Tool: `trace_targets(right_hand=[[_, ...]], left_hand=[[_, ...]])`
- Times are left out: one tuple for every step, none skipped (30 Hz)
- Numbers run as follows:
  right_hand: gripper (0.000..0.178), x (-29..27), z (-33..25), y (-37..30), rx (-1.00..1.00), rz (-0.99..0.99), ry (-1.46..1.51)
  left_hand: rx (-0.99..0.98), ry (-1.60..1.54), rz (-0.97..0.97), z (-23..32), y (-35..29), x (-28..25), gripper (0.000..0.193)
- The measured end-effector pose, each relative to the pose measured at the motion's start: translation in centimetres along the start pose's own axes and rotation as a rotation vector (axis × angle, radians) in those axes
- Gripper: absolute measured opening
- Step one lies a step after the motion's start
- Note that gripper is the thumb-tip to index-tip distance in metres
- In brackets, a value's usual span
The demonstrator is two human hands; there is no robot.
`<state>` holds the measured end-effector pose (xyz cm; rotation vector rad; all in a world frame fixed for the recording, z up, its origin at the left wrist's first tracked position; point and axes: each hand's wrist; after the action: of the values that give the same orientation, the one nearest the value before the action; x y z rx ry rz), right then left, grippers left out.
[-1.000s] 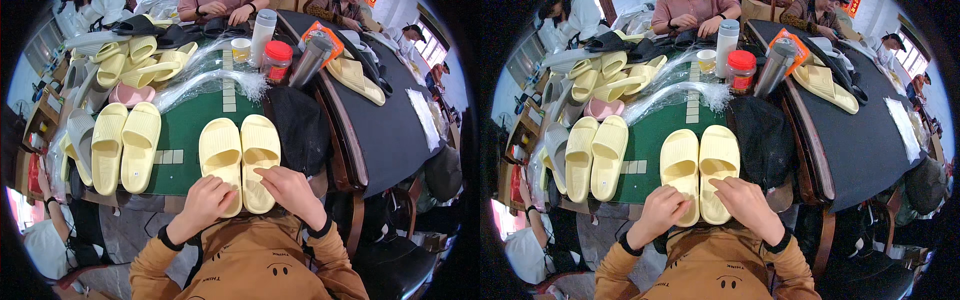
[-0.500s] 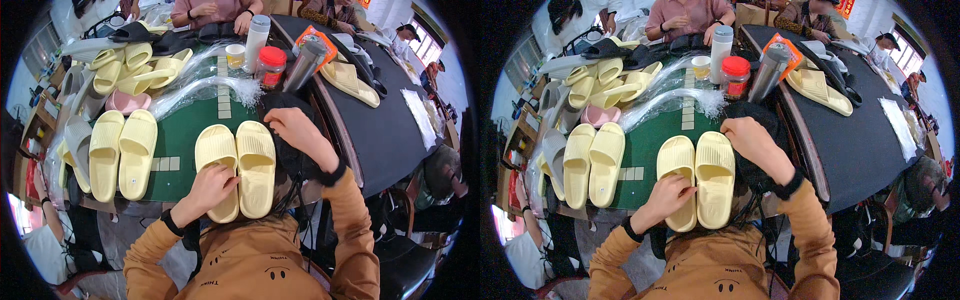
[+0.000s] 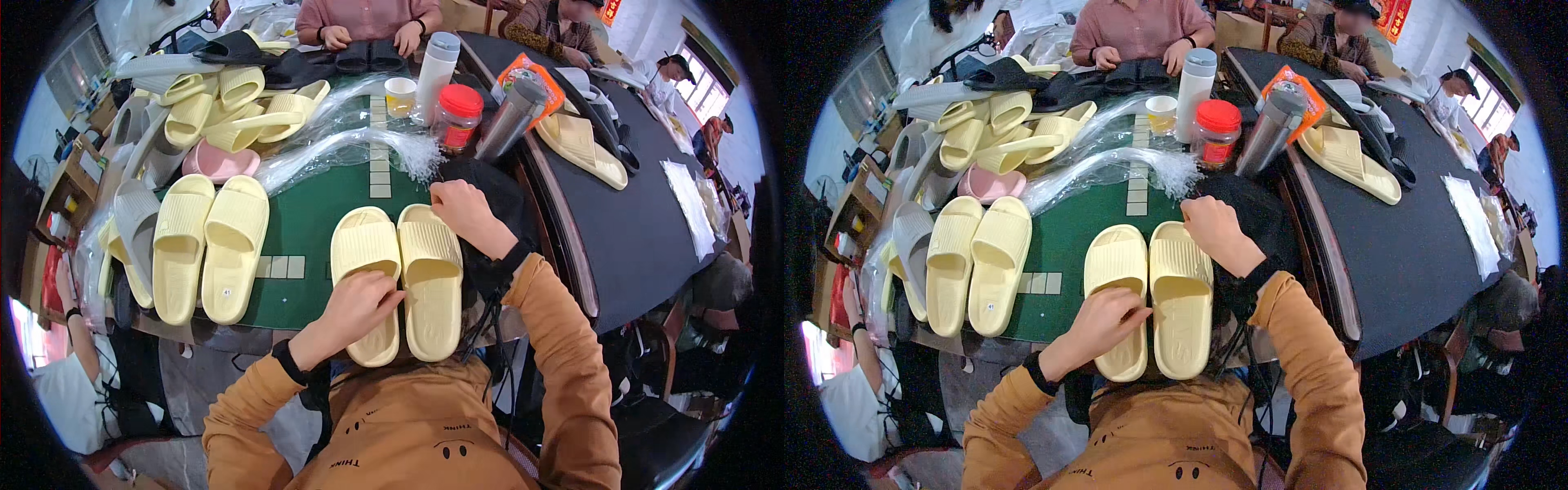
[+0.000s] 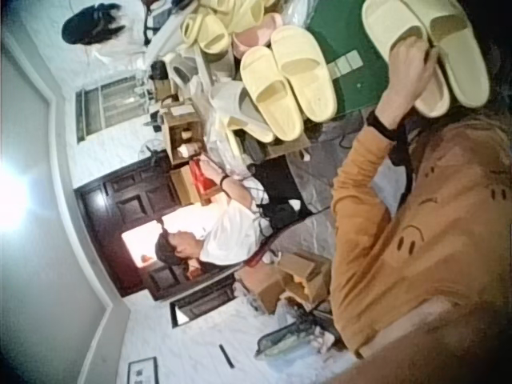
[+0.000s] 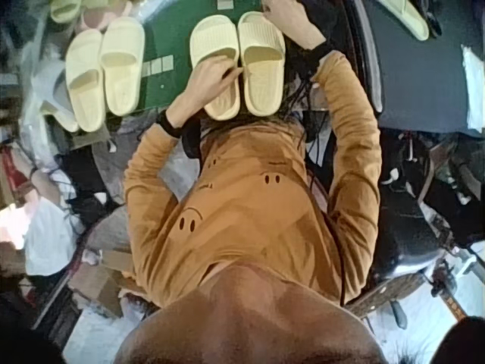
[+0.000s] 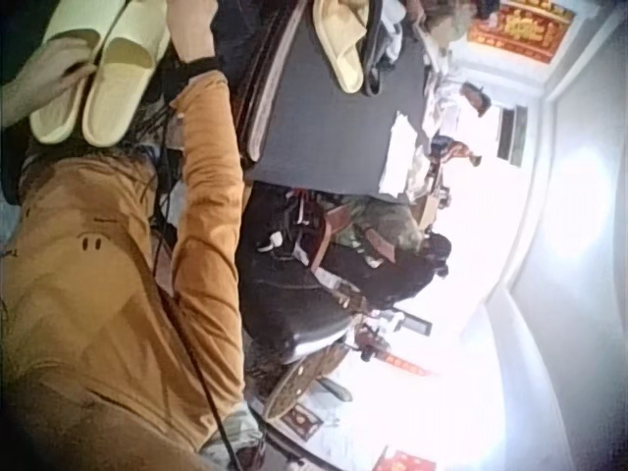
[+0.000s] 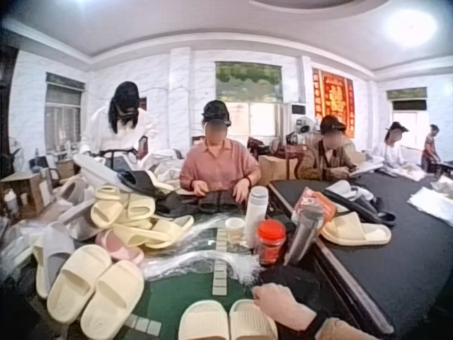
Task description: Manually assemble and check footwear components at a factory table.
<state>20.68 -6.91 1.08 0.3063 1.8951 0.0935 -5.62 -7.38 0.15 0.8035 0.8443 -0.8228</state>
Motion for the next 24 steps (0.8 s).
trace_targets(right_hand=[[0.013,-0.4,-0.6,0.0,0.01,0.027,0.004],[0.013,-0.6,-0.9,0.2,0.006,0.027,0.001],[0.013,-0.7,-1.4,0.5,-0.084,0.051,0.162],[0.013,-0.8,-2.0,0.8,-0.173,0.075,0.325],[0.013,-0.8,-2.7,1.0,-0.175,0.076,0.327],[0.012,-0.6,-3.4,1.3,-0.252,0.034,0.358],[0.012,-0.5,-4.1,1.7,-0.327,-0.006,0.387],[0.013,-0.4,-4.7,2.0,-0.327,-0.082,0.385],[0.013,-0.1,-5.3,2.2,-0.326,-0.079,0.386],[0.014,0.4,-5.6,2.6,-0.418,-0.093,0.343],[0.015,0.8,-6.0,2.9,-0.508,-0.107,0.299],[0.016,1.2,-6.3,3.5,-0.504,-0.169,0.16],[0.016,1.4,-6.6,3.8,-0.502,-0.167,0.161],[0.016,1.5,-6.8,4.1,-0.578,-0.163,0.091],[0.016,1.7,-7.0,4.3,-0.653,-0.16,0.021],[0.016,2.1,-7.0,4.6,-0.653,-0.16,0.024],[0.014,2.5,-7.0,4.9,-0.696,-0.161,-0.023],[0.013,3.0,-7.0,5.1,-0.739,-0.161,-0.069],[0.013,3.5,-7.1,5.2,-0.74,-0.161,-0.066],[0.011,4.0,-7.2,5.3,-0.742,-0.154,-0.062],[0.011,4.4,-7.2,5.4,-0.744,-0.147,-0.057],[0.011,4.5,-7.2,5.4,-0.746,-0.146,-0.055],[0.011,4.5,-7.1,5.5,-0.77,-0.131,-0.075],[0.011,4.6,-7.0,5.5,-0.794,-0.115,-0.096]], left_hand=[[0.012,-0.011,0.014,-0.1,0.0,0.3,0.026],[0.023,-0.021,0.028,-0.2,0.0,0.4,0.026],[0.022,-0.02,0.032,-0.3,0.1,0.5,0.026],[0.024,-0.029,0.043,-0.3,0.1,0.6,0.025],[0.026,-0.037,0.053,-0.3,0.1,0.6,0.025],[0.024,-0.034,0.053,-0.2,0.0,0.5,0.025],[0.004,-0.034,0.045,-0.1,0.1,0.5,0.025],[-0.017,-0.034,0.037,0.0,0.1,0.4,0.024],[-0.014,-0.032,0.036,0.0,0.1,0.3,0.024],[-0.032,-0.032,0.012,0.1,0.1,0.2,0.024],[-0.049,-0.032,-0.012,0.1,0.2,0.1,0.024],[-0.046,-0.029,-0.014,0.1,0.1,0.1,0.024],[-0.031,-0.028,-0.006,0.0,0.1,0.1,0.024],[-0.015,-0.027,0.002,0.0,0.0,0.1,0.024],[-0.014,-0.026,0.0,-0.1,0.1,0.1,0.024],[-0.011,-0.04,0.008,-0.2,0.0,0.2,0.023],[-0.009,-0.055,0.016,-0.2,0.0,0.3,0.022],[-0.011,-0.054,0.014,-0.2,0.0,0.2,0.022],[-0.021,-0.065,0.011,-0.1,0.1,0.1,0.022],[-0.031,-0.076,0.008,-0.1,0.1,0.0,0.022],[-0.032,-0.074,0.006,-0.2,0.2,0.0,0.022],[-0.033,-0.077,-0.004,-0.2,0.1,0.0,0.021],[-0.034,-0.079,-0.015,-0.2,0.1,-0.1,0.021],[-0.036,-0.076,-0.015,-0.2,-0.1,-0.1,0.021]])
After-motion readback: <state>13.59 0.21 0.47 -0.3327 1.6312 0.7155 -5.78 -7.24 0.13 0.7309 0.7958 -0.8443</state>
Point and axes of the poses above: each hand's wrist, its own y-axis towards the middle knuckle, its own x-axis out of the palm, z = x × y, and after that the axes turned 6 degrees about y, right-handed
